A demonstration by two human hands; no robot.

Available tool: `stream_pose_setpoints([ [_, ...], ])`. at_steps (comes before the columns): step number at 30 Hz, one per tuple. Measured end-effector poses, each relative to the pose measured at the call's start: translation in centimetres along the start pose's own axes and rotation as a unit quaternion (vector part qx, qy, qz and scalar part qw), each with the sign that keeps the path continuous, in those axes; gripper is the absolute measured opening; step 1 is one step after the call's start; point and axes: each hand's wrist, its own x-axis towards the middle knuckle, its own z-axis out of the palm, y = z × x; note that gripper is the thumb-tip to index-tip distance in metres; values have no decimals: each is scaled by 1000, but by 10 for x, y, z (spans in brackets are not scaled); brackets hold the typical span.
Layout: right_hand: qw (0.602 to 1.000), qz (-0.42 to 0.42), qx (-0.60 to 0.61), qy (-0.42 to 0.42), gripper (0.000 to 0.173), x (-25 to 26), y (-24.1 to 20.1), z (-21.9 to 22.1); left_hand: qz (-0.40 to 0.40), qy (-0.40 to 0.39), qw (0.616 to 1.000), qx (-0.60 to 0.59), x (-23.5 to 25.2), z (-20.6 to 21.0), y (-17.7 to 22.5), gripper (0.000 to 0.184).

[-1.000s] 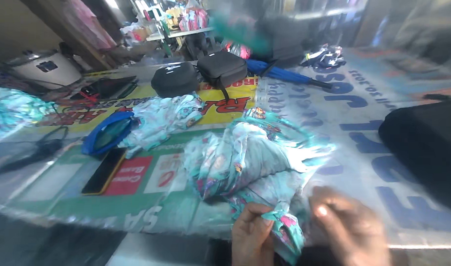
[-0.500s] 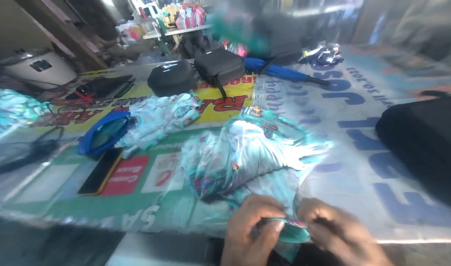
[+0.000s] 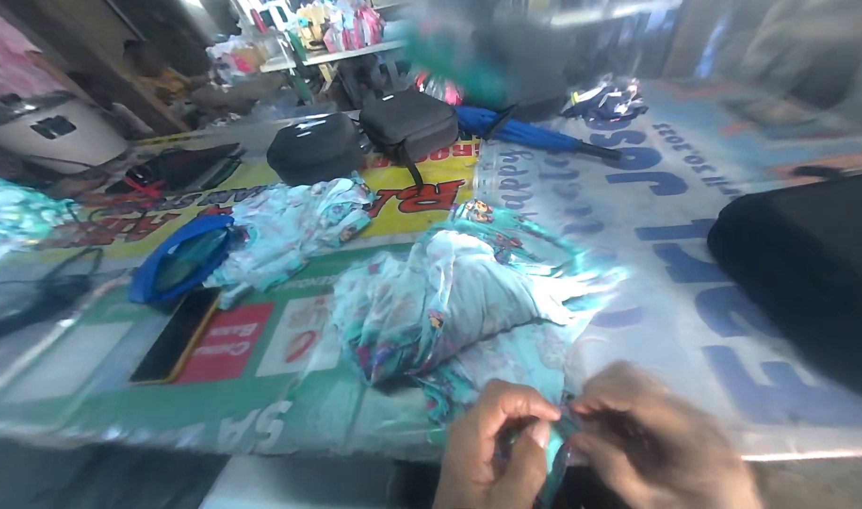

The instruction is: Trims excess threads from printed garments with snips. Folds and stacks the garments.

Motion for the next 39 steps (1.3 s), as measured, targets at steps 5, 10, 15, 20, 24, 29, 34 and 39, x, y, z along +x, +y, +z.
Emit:
stream_pose_setpoints([
  [5, 1000, 14, 15, 0, 10, 0, 4, 8, 38, 5, 998, 50, -2, 4, -7, 12],
  [10, 992, 45, 114, 15, 7, -2, 0, 5, 16, 40, 999, 24, -2, 6, -5, 13],
  [15, 983, 40, 178, -9, 11, -2, 3, -5, 9, 40, 999, 6, 0, 4, -3, 13],
  [20, 999, 13, 39, 9, 12, -2, 2, 9, 40, 40, 997, 54, -3, 9, -4, 12],
  [24, 999, -38, 2, 23, 13, -2, 2, 10, 15, 63, 998, 19, -2, 9, -2, 12],
  [29, 999, -32, 13, -19, 15, -3, 1, 0, 5, 53, 998, -20, 2, 5, -2, 12],
  [34, 990, 22, -135, -41, 34, -5, -17, -14, 9, 26, 999, -24, 7, -5, 0, 11],
  [39, 984, -5, -167, -63, 22, 1, -12, -23, 15, 14, 1000, -20, 10, -8, 0, 10],
])
